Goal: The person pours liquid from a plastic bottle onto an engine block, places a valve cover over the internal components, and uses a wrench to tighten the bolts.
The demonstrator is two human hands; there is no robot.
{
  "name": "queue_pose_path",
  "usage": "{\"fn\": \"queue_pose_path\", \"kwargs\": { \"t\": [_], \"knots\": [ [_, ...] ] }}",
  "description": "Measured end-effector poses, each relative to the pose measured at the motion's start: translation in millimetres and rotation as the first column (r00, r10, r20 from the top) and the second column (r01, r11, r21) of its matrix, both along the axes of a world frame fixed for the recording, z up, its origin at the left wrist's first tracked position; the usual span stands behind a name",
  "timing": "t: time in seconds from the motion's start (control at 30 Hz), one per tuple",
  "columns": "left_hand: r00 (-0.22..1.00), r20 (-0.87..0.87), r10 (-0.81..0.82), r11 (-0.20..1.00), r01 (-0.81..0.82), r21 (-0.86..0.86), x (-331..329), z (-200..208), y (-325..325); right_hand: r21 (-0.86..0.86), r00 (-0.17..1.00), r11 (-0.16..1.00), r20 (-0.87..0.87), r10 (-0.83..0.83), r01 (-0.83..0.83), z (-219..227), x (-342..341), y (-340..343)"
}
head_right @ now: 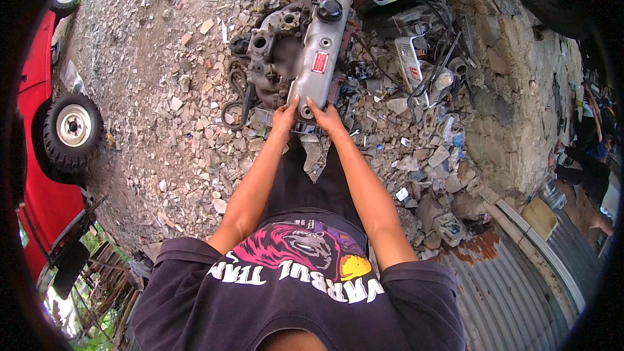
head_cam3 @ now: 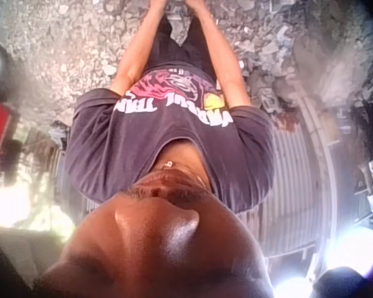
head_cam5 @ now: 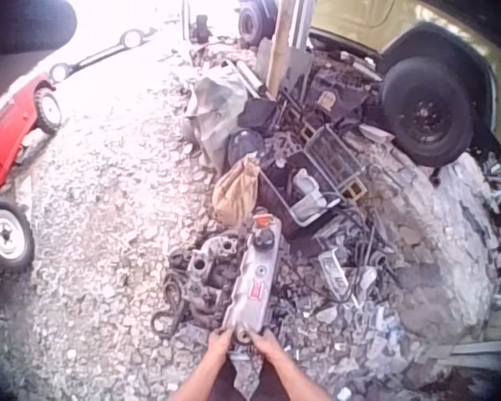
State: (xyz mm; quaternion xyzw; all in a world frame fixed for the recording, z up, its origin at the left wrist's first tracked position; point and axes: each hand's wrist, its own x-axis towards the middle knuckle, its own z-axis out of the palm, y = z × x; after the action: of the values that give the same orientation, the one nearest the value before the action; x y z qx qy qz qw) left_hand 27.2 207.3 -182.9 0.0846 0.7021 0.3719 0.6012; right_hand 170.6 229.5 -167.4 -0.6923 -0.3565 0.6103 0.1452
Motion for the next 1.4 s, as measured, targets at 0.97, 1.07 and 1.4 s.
{"fn": "queue_pose_path", "kwargs": {
  "t": [0.97, 1.07, 1.4],
  "knots": [
    [0.998, -0.055, 0.033, 0.999, -0.034, -0.015, 14, -20, -6, -0.017, 0.995, 0.995, -0.022, 0.096, -0.096, -49, 17, -8],
    [0.997, -0.03, 0.076, 0.997, -0.076, 0.009, 14, -21, -8, -0.025, 0.997, 0.996, -0.016, 0.08, -0.08, -41, 13, -9],
    [1.0, -0.003, 0.016, 0.999, -0.016, 0.044, 10, -15, -6, 0.021, 0.998, 0.999, -0.048, -0.031, 0.032, -35, 15, -18]
  ]
}}
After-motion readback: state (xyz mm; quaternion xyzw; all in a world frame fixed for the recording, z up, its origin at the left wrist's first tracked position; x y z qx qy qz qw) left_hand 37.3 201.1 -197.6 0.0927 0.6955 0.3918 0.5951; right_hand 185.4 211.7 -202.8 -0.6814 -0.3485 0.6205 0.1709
